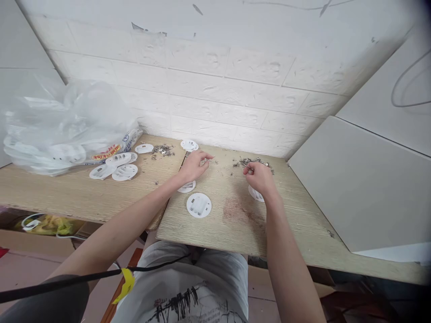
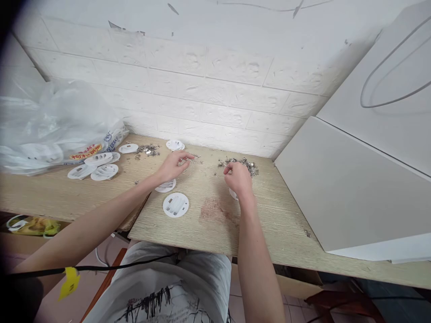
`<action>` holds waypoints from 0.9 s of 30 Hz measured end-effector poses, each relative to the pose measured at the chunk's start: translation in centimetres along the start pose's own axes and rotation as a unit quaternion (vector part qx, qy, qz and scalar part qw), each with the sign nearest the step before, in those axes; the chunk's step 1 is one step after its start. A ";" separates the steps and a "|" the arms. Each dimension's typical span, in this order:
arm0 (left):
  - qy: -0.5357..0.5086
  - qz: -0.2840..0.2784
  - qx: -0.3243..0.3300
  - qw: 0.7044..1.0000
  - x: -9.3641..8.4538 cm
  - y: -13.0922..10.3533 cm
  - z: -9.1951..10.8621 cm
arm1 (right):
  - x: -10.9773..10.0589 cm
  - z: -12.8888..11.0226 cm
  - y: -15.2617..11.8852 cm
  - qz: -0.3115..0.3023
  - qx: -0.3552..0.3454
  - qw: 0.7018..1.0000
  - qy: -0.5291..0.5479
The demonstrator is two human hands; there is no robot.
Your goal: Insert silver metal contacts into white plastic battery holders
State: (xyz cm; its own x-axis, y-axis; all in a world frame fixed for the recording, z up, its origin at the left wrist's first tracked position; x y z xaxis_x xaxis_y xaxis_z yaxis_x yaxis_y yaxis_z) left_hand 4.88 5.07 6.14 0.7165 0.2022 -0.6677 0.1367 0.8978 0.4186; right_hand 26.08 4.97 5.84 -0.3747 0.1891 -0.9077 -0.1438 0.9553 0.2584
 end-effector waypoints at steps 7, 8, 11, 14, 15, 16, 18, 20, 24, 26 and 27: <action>-0.034 0.005 -0.055 0.998 -0.3 0.0 -1.0 | 1.4 -1.4 -0.5 -0.072 -0.018 0.995 0.069; -0.032 -0.002 -0.062 0.998 -0.3 0.0 -1.0 | 1.4 -1.1 -0.6 -0.080 -0.008 0.994 0.068; -0.025 -0.016 -0.068 0.997 -0.2 -0.3 -0.6 | 1.1 1.0 -1.0 -0.101 0.064 0.991 0.056; -0.009 -0.017 -0.064 0.998 -0.4 -0.4 -0.2 | 0.5 4.7 -2.0 -0.122 0.174 0.976 0.038; -0.003 -0.014 -0.065 0.998 -0.6 -0.4 -0.1 | 0.0 5.8 -2.3 -0.111 0.202 0.972 0.034; 0.004 -0.010 -0.067 0.998 -0.7 -0.4 -0.1 | -0.7 6.8 -2.5 -0.089 0.223 0.970 0.027; 0.025 0.000 -0.076 0.997 -1.2 -0.3 -0.3 | -2.2 7.8 -2.7 -0.031 0.243 0.969 0.007; 0.067 0.008 -0.085 0.994 -1.7 -0.2 -0.5 | -2.9 7.8 -2.7 0.003 0.238 0.971 -0.013; 0.190 -0.019 -0.091 0.977 -2.0 0.1 -1.1 | -1.9 6.0 -1.8 0.000 0.204 0.978 -0.041; 0.231 -0.060 -0.099 0.966 -1.8 0.1 -1.8 | -1.2 5.3 -1.3 0.000 0.189 0.981 -0.045; 0.242 -0.081 -0.104 0.961 -1.6 0.2 -2.2 | -0.8 5.0 -1.0 -0.001 0.182 0.982 -0.047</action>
State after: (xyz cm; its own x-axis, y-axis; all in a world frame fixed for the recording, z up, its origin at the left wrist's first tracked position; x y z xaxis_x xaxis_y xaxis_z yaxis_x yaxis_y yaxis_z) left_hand 2.22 5.73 5.95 0.2872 0.1663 -0.9433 0.0446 0.9814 0.1866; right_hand 31.13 4.96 4.64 -0.2867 0.1914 -0.9387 0.1999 0.9702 0.1368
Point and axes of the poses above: each hand's wrist, its own y-axis towards the middle knuckle, its own x-axis out of the palm, z = x × y, the point moved 9 cm from there along y, towards the middle knuckle, and after that the axes turned 6 degrees about -x, right-handed, at the moved point
